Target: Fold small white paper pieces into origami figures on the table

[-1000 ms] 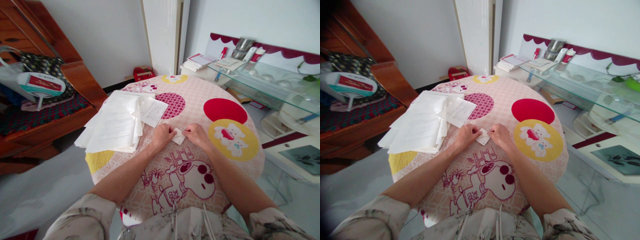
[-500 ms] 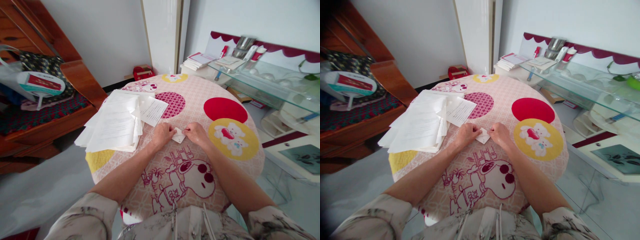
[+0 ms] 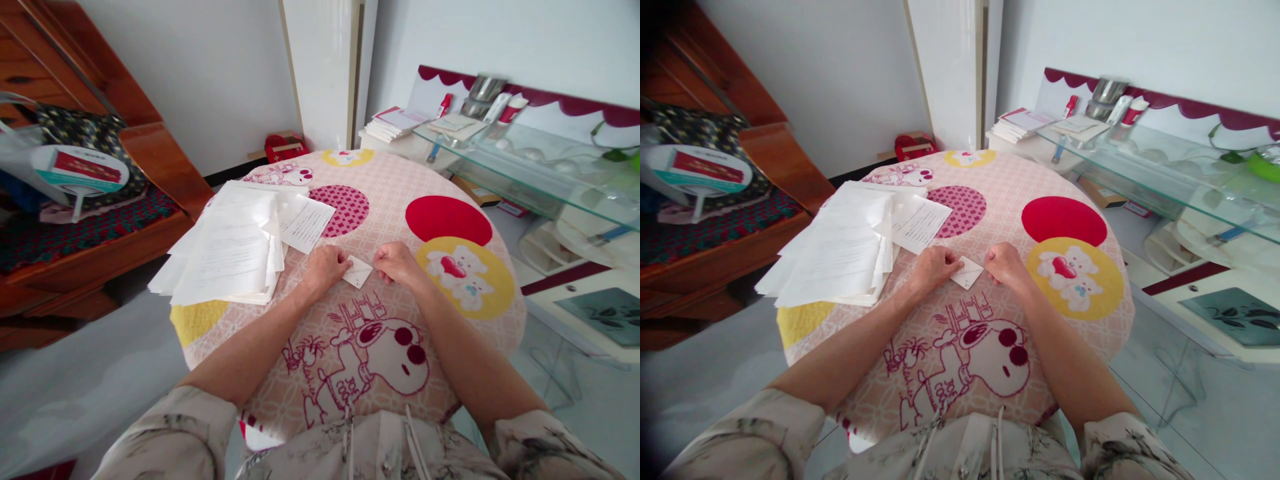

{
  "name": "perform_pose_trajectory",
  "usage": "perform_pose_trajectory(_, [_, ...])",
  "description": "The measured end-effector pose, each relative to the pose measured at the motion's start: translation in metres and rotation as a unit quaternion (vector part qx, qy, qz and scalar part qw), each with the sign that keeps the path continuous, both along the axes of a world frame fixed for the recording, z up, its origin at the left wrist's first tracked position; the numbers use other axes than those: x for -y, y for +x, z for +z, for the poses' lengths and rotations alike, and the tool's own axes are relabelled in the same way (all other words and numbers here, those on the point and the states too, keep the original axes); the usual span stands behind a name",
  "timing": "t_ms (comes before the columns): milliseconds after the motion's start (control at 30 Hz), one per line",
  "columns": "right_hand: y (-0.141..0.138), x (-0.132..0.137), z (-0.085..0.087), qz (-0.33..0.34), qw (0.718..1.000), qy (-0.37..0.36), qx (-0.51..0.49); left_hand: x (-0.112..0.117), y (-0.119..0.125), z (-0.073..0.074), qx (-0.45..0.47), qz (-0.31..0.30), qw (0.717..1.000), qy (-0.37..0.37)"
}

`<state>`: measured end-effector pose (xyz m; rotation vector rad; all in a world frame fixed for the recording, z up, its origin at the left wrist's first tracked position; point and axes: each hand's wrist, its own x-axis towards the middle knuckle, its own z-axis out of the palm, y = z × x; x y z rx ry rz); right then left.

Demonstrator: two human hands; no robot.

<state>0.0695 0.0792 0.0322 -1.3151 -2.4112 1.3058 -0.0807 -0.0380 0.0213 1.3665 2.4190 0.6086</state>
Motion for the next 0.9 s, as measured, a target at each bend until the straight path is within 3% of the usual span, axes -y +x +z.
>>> perform_pose_trajectory(100, [-0.003,0.002,0.001,-0.017,0.994,0.010,-0.105,0.000,0.000,-0.001,-0.005,-0.004,1.000,0.002])
perform_pose_trajectory(200, [-0.012,0.006,-0.002,0.039,0.985,0.031,-0.165,0.000,0.000,-0.002,-0.009,-0.008,1.000,0.011])
perform_pose_trajectory(367, [-0.025,0.012,-0.014,0.120,0.980,0.105,-0.119,0.001,-0.005,-0.004,0.013,-0.014,0.999,0.037])
perform_pose_trajectory(667, [-0.027,0.012,-0.018,0.109,0.982,0.119,-0.098,0.009,-0.034,-0.002,0.120,-0.079,0.988,0.060])
perform_pose_trajectory(900, [-0.027,0.014,-0.018,0.109,0.980,0.141,-0.088,0.011,-0.036,-0.005,0.157,-0.093,0.981,0.063])
